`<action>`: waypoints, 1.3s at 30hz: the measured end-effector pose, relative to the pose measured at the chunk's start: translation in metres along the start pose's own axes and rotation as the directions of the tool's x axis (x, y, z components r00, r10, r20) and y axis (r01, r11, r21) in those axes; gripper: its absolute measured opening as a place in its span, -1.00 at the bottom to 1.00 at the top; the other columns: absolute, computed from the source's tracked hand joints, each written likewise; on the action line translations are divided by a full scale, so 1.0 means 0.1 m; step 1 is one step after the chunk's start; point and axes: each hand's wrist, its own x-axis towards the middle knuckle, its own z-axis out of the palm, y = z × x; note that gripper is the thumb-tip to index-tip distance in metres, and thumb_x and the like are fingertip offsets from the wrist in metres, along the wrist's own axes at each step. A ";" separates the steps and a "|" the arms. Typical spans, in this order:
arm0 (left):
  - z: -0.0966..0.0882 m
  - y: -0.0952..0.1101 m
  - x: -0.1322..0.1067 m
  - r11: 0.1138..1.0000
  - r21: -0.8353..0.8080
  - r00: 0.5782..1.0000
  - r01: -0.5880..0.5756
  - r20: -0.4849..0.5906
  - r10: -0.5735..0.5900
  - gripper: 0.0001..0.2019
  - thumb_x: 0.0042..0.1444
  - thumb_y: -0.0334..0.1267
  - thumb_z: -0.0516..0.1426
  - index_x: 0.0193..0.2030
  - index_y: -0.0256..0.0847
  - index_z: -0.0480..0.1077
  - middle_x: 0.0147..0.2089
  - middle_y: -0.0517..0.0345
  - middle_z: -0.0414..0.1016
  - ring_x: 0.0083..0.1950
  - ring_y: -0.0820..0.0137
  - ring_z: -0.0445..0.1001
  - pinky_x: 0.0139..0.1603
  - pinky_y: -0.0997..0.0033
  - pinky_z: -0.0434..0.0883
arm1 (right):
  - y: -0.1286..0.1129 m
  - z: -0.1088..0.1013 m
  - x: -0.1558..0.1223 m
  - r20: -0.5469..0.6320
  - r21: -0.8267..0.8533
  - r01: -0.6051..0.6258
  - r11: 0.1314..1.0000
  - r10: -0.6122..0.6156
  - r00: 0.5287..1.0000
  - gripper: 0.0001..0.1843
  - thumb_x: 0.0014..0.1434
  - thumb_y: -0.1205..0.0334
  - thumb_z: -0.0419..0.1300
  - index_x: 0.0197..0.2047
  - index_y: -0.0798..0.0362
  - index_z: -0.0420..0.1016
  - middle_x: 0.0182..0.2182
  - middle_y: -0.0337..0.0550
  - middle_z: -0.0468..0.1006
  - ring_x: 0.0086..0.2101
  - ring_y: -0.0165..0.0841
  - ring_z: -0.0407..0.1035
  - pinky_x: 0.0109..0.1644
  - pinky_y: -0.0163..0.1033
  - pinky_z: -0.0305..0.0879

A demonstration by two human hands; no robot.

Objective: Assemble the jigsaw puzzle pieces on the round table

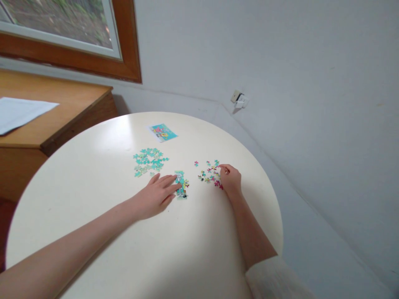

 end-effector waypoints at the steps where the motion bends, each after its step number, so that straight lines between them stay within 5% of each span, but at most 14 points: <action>1: 0.00 0.00 0.00 1.000 -0.002 1.000 -0.002 -0.001 0.002 -0.62 0.23 -0.31 -0.14 0.16 -0.14 0.24 0.24 -0.11 0.21 0.25 0.17 0.16 0.22 -0.12 0.07 | 0.01 0.01 0.00 -0.005 0.001 0.004 1.000 -0.004 1.000 -0.63 -0.06 0.25 -0.07 -0.36 0.12 0.55 -0.48 -0.08 0.52 -0.45 -0.30 0.30 -0.28 -0.24 0.21; 29: -0.01 0.00 0.00 1.000 -0.022 1.000 0.009 0.016 -0.009 -0.62 0.23 -0.29 -0.15 0.15 -0.14 0.24 0.24 -0.10 0.20 0.26 0.17 0.15 0.22 -0.13 0.06 | 0.08 0.06 0.03 -0.003 0.057 0.026 0.998 -0.026 1.000 -0.67 -0.14 0.31 -0.03 -0.39 0.09 0.55 -0.49 -0.15 0.43 -0.49 -0.36 0.21 -0.25 -0.23 0.22; 39: -0.02 0.00 0.00 1.000 -0.013 1.000 0.011 0.015 -0.011 -0.62 0.22 -0.30 -0.13 0.15 -0.13 0.24 0.24 -0.09 0.20 0.25 0.17 0.16 0.22 -0.12 0.07 | 0.12 0.03 0.07 -0.034 0.158 -0.077 0.984 0.084 0.996 -0.65 -0.15 0.26 -0.02 -0.38 0.12 0.56 -0.59 -0.22 0.36 -0.55 -0.41 0.17 -0.39 -0.29 0.17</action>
